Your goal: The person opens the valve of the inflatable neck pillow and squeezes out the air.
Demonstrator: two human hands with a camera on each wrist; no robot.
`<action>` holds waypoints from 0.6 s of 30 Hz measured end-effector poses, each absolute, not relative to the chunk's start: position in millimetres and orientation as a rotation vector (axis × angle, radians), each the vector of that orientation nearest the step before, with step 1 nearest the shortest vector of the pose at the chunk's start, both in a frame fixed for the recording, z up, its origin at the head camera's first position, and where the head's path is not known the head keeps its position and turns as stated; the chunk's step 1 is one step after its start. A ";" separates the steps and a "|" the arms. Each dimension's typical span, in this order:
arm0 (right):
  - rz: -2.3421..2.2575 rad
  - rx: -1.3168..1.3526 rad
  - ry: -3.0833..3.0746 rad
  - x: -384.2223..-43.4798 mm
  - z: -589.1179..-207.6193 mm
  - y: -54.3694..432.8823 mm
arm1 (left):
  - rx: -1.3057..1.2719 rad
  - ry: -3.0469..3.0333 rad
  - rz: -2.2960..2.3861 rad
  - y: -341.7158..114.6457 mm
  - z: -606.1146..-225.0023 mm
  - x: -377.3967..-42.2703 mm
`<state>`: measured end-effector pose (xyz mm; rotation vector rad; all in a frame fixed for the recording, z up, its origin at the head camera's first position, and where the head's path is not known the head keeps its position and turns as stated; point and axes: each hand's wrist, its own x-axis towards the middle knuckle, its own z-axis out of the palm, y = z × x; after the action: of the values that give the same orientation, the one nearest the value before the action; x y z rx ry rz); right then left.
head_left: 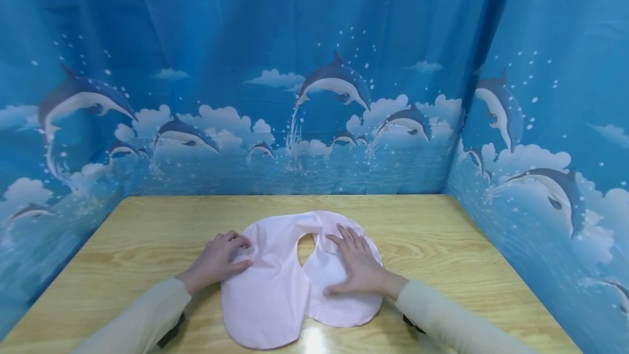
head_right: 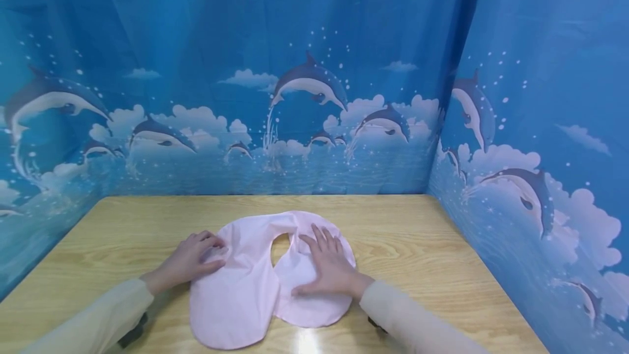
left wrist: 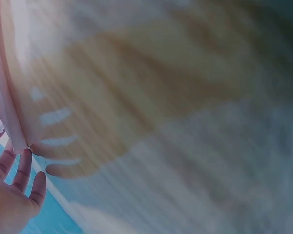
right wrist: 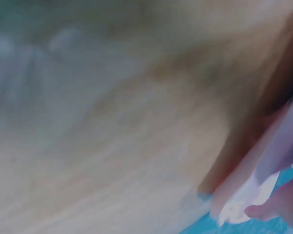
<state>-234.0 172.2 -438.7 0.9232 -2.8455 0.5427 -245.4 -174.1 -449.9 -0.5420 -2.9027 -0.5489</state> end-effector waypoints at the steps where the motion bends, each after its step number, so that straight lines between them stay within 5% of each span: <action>1: 0.561 0.914 -2.853 -236.3 -438.0 173.8 | -0.543 -2.902 -0.551 -174.2 -449.9 -245.7; 18: 0.680 0.837 -3.124 -249.9 -426.7 182.5 | -0.522 -2.947 -0.558 -174.1 -447.7 -247.3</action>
<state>-249.9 182.5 -426.7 0.8366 -3.1236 0.6799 -247.3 -174.1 -447.7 -0.5217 -2.9467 -0.5575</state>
